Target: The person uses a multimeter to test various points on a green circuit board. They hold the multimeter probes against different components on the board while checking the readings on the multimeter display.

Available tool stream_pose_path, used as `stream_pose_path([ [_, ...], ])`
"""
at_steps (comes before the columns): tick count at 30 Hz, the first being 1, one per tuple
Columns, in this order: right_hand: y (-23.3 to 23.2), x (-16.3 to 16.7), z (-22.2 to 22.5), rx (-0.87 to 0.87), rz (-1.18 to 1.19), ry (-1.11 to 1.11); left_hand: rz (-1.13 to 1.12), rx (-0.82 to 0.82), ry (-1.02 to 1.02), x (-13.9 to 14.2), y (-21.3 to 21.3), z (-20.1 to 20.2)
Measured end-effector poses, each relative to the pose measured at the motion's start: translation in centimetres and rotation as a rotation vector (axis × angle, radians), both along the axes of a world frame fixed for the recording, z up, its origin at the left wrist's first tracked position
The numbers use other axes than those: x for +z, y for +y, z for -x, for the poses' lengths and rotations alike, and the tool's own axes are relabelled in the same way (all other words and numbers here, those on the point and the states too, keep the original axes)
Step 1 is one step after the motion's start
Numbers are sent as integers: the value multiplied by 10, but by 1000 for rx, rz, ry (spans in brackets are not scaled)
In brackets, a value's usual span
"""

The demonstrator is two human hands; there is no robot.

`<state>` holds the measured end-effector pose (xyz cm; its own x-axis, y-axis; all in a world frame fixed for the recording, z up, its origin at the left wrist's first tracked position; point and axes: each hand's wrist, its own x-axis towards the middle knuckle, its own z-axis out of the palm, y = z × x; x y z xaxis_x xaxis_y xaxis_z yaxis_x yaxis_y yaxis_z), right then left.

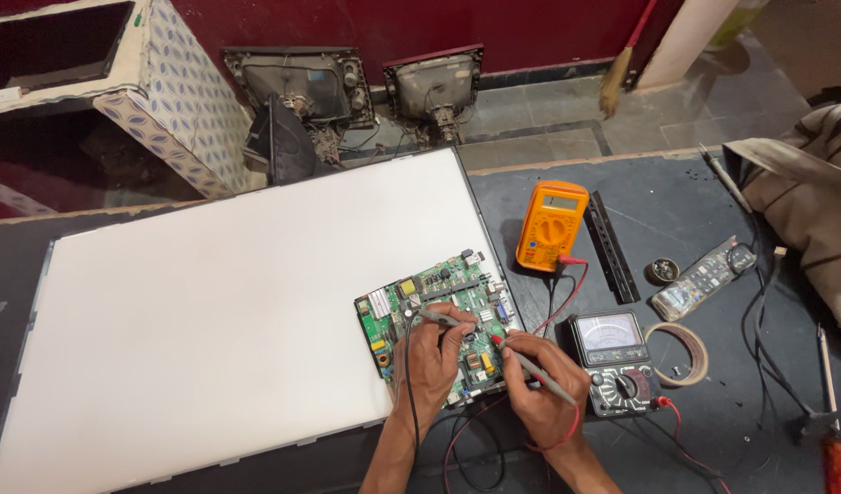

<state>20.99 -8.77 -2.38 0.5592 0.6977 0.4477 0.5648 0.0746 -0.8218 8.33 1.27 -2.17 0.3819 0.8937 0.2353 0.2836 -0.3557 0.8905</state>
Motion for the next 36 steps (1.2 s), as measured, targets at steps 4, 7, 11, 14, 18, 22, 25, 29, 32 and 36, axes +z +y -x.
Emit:
stream_pose_path([
  [4, 0, 2, 1, 14, 10, -1, 8, -11, -12, 0, 0, 0],
  [7, 0, 2, 1, 17, 16, -13, -2, -18, -9, 0, 0, 0],
  [11, 0, 3, 1, 19, 16, -12, -22, -12, -3, 0, 0, 1],
  [14, 0, 4, 2, 9, 6, -17, -9, -4, -11, -1, -1, 0],
  [18, 0, 5, 2, 2, -13, -24, -62, 11, -8, -1, -1, 0],
  [22, 1, 4, 1, 3, -19, -32, 10, 16, 27, -2, 0, -2],
  [25, 1, 1, 0, 3, -19, -36, 23, 17, 39, -2, 0, -1],
  [29, 1, -3, 0, -3, -5, -29, 18, 15, 36, -3, 0, -1],
  [32, 1, -5, 0, -9, 34, -1, 44, 7, 29, -2, 0, -1],
  [36, 2, -4, 0, -15, 31, -14, 46, -1, 4, -1, 0, -1],
])
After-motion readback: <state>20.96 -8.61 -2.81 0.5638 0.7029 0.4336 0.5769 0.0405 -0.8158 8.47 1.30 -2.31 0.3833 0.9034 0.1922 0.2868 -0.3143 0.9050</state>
